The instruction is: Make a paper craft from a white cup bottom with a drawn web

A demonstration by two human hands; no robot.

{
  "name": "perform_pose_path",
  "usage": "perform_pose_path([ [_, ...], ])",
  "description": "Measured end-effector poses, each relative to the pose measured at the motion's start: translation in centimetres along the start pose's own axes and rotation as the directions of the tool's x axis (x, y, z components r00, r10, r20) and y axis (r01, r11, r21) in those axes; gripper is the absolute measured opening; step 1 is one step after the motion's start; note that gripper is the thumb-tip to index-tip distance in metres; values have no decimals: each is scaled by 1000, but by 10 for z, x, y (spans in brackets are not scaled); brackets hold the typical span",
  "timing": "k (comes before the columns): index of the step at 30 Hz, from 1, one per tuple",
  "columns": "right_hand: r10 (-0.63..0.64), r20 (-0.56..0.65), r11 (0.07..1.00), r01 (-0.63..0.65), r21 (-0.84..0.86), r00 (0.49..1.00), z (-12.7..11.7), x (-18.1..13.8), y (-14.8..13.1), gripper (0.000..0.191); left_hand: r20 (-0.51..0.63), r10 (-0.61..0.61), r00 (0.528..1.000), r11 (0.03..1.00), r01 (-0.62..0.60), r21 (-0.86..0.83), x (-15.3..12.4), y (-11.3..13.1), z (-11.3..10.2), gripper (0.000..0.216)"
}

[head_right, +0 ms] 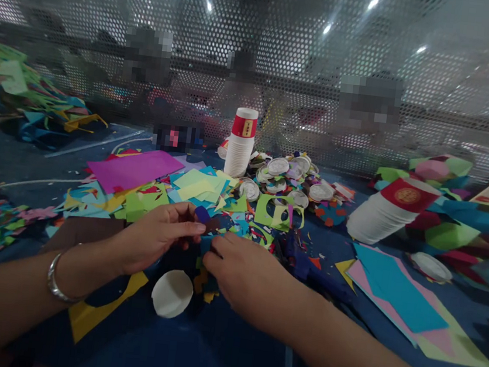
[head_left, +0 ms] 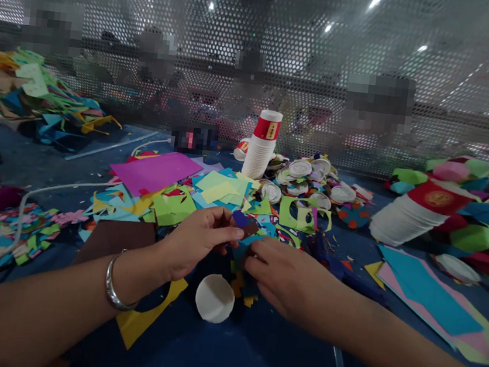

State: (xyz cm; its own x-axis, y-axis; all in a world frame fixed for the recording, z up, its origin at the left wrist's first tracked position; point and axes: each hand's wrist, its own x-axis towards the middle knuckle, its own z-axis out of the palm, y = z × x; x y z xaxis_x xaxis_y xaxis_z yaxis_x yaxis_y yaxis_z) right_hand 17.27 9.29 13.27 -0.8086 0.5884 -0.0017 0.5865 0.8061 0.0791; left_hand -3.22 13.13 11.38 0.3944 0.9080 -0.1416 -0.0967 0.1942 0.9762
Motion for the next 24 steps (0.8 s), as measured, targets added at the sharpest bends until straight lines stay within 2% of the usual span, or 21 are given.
perform_pose_path([
  [7,18,48,997,-22,74,999,-2,9,3,10,-22,15,1000,1000,-15,13,5,0,-3,22],
  [13,74,89,980,-88,177,993,-5,10,3,17,-32,35,999,999,-35,14,7,-1,-6,21],
  [17,110,115,961,-135,243,987,-10,11,2,14,-52,32,998,999,-31,16,8,0,-6,21],
  [24,187,94,909,-208,361,978,-6,6,10,16,-59,8,998,1000,-8,7,9,2,-7,19],
])
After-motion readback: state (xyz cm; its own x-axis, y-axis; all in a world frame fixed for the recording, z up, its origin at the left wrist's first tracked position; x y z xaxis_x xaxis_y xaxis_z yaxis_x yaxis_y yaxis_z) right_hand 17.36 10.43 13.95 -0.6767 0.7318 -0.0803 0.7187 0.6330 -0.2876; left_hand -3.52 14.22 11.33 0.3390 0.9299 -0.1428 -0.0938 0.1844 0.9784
